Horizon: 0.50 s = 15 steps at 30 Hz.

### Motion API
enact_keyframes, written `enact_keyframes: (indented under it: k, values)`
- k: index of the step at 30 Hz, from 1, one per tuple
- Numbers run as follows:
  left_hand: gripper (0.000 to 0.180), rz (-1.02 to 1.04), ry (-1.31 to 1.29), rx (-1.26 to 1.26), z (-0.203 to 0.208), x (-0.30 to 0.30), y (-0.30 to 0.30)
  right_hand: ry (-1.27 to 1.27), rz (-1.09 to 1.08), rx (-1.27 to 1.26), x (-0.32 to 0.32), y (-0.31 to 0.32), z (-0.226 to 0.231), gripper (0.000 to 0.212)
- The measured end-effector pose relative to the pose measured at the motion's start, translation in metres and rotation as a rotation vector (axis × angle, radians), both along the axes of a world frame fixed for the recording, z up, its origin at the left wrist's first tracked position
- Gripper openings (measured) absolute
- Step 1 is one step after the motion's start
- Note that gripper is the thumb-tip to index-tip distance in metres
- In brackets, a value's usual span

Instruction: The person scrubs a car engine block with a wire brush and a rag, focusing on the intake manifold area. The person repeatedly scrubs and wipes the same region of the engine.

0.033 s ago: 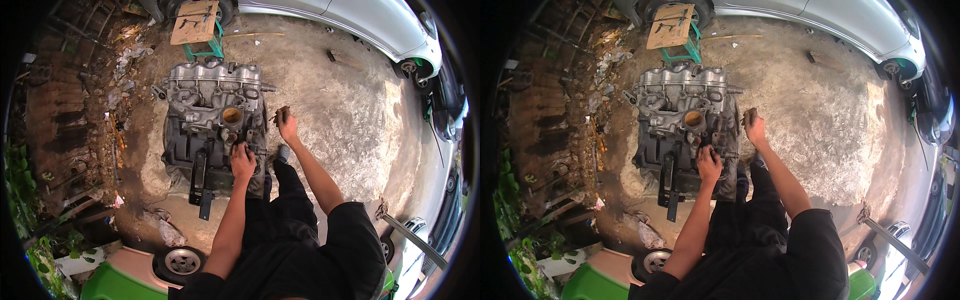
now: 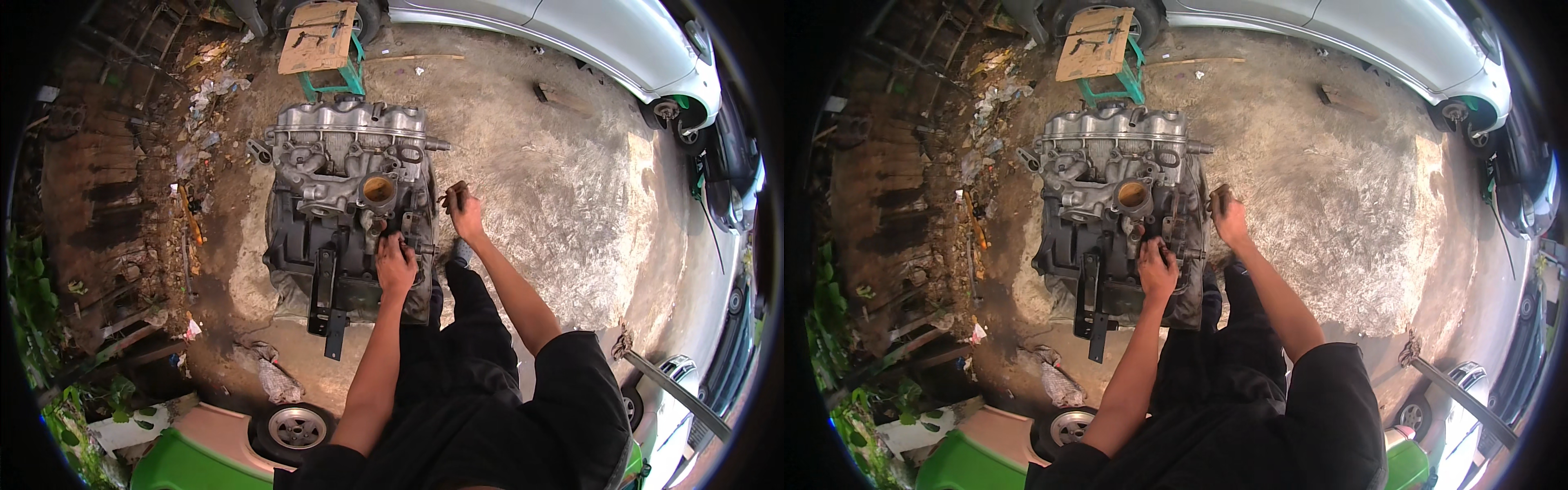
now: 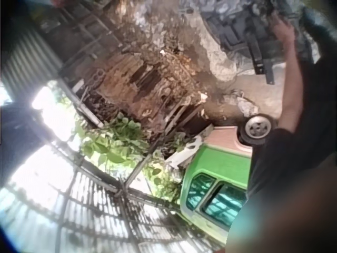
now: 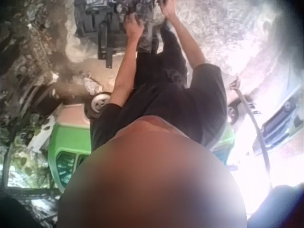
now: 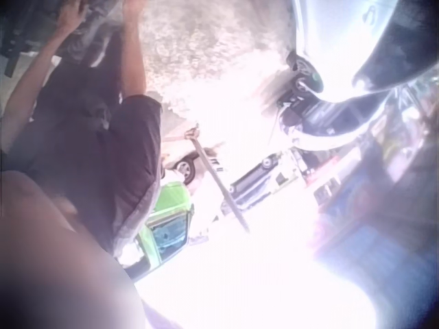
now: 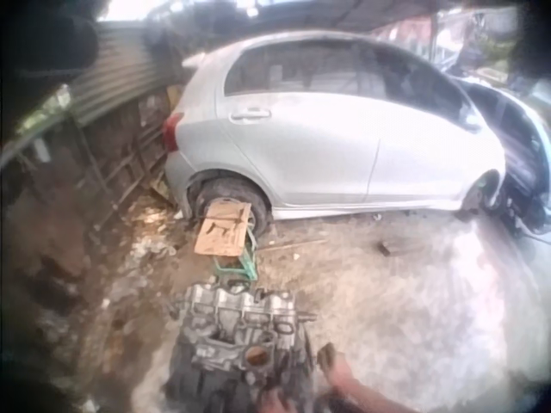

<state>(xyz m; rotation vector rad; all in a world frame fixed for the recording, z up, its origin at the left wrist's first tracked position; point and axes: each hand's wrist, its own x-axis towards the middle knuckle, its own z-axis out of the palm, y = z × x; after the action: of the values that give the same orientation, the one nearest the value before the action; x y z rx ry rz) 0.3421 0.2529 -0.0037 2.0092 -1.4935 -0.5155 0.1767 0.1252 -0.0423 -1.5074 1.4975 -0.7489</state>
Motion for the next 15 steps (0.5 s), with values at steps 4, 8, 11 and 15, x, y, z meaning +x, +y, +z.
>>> enact_keyframes:
  k: [4,8,11,15]
  values:
    - [0.023,0.011,-0.008,0.027,-0.001,0.000,0.000,-0.067,0.100,-0.085,0.013,0.051,0.005,0.009]
    - [0.026,0.006,0.014,0.062,-0.002,0.000,0.001,-0.005,0.141,-0.207,0.023,0.068,-0.006,0.017]
    - [0.027,0.026,0.033,0.084,-0.002,0.000,0.002,0.048,0.142,-0.113,0.026,0.073,-0.013,0.021]
    - [0.023,0.004,0.000,-0.042,0.000,-0.001,0.000,0.128,0.228,-0.198,0.024,0.075,-0.018,0.023]
